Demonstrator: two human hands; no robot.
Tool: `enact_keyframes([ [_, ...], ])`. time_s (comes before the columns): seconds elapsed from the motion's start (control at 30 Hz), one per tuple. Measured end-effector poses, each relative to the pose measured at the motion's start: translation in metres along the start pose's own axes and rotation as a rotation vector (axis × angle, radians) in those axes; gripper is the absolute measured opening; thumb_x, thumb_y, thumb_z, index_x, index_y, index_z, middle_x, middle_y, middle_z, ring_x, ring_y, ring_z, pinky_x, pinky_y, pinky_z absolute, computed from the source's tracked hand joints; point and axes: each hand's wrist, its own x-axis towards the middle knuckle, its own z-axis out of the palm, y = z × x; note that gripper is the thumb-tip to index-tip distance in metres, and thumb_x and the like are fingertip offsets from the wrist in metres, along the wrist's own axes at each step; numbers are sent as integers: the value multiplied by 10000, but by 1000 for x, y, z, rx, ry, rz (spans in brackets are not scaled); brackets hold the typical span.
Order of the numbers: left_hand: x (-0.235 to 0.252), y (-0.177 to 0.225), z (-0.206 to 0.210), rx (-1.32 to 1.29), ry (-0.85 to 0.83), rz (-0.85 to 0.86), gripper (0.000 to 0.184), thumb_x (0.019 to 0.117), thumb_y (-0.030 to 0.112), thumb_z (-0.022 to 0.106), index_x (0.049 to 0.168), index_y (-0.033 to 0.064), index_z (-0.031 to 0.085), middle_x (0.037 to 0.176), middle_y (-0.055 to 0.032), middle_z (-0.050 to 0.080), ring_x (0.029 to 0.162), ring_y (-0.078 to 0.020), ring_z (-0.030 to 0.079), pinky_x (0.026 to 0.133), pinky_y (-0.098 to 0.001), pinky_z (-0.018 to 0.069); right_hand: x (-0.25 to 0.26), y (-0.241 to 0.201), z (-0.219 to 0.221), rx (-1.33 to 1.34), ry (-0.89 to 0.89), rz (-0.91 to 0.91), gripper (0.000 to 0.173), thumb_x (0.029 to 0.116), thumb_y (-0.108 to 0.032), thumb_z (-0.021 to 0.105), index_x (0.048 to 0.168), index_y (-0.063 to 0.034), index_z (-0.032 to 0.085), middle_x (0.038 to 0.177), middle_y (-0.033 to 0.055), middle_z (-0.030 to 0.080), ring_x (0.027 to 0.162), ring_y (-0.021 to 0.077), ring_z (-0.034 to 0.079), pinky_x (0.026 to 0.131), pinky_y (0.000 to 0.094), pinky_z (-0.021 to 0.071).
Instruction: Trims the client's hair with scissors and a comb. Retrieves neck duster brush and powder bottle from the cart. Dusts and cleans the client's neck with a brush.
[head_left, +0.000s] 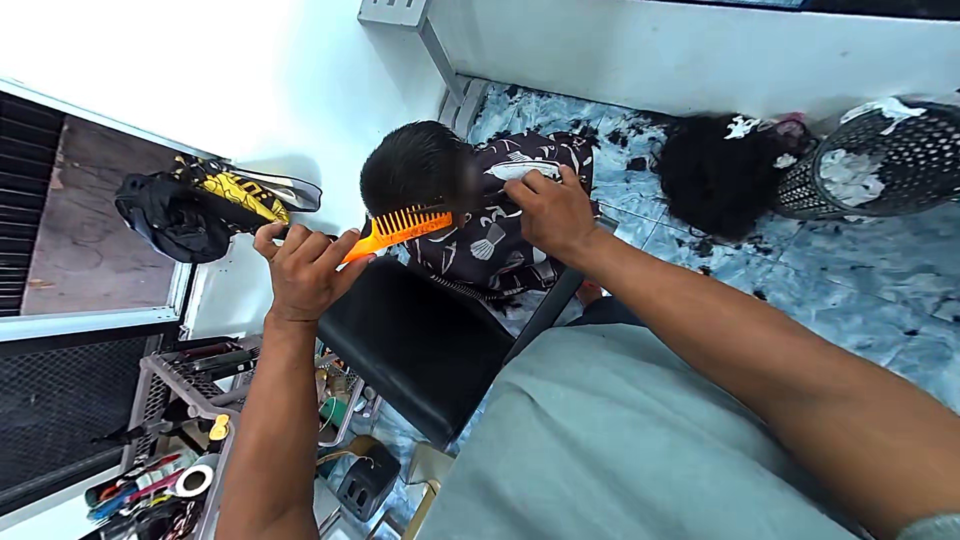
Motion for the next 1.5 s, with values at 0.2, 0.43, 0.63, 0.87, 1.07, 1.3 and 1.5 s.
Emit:
enact_keyframes([
  [0.2, 4, 6, -9, 6, -42, 6, 393, 979, 499, 650, 1202, 194, 757, 675, -72, 541, 717, -283, 557, 999, -559, 345, 3, 6, 0, 31, -9, 0, 329, 929, 7, 538, 1218, -111, 642, 1047, 180, 672, 946, 378, 696, 981, 679, 449],
  [0.43, -15, 12, -17, -5, -268, -14, 376, 1009, 487, 589, 1207, 215, 758, 715, -59, 577, 744, -280, 581, 1019, -619, 346, 0, 24, 12, 77, 15, -41, 307, 963, 7, 533, 1215, -108, 665, 1047, 181, 683, 964, 383, 700, 1039, 705, 411],
  [0.63, 9, 16, -24, 54, -155, -10, 393, 984, 498, 640, 1213, 198, 750, 697, -73, 554, 734, -282, 566, 1017, -598, 336, 7, 23, 22, 91, 12, -79, 288, 980, -2, 532, 1218, -112, 651, 1064, 175, 676, 984, 378, 698, 1067, 724, 384],
  [0.87, 16, 21, -30, 82, -185, -32, 379, 978, 477, 654, 1195, 184, 761, 686, -56, 553, 708, -262, 556, 1005, -583, 352, 16, 27, 24, 124, 2, -77, 311, 957, 20, 556, 1218, -117, 657, 1076, 168, 679, 1004, 369, 700, 1073, 722, 380],
  [1.07, 20, 31, -35, 49, -313, -13, 395, 1001, 494, 598, 1204, 193, 753, 702, -61, 565, 735, -277, 574, 1016, -605, 349, 20, 33, 24, 190, -17, -43, 292, 958, -21, 551, 1215, -110, 657, 1070, 175, 675, 977, 379, 699, 1028, 696, 432],
  [1.3, 22, 38, -46, 90, -305, -62, 381, 987, 489, 627, 1182, 192, 764, 687, -53, 548, 717, -266, 555, 1004, -581, 354, 27, 50, 36, 205, -32, -165, 283, 971, 2, 549, 1205, -111, 662, 1091, 182, 680, 1021, 387, 697, 1082, 725, 377],
  [1.5, 37, 46, -53, 116, -277, -76, 395, 967, 484, 662, 1188, 173, 766, 658, -47, 518, 694, -258, 532, 993, -564, 351, 43, 50, 38, 236, -43, -213, 288, 956, 15, 566, 1204, -103, 652, 1081, 187, 672, 1013, 393, 691, 1097, 736, 346],
])
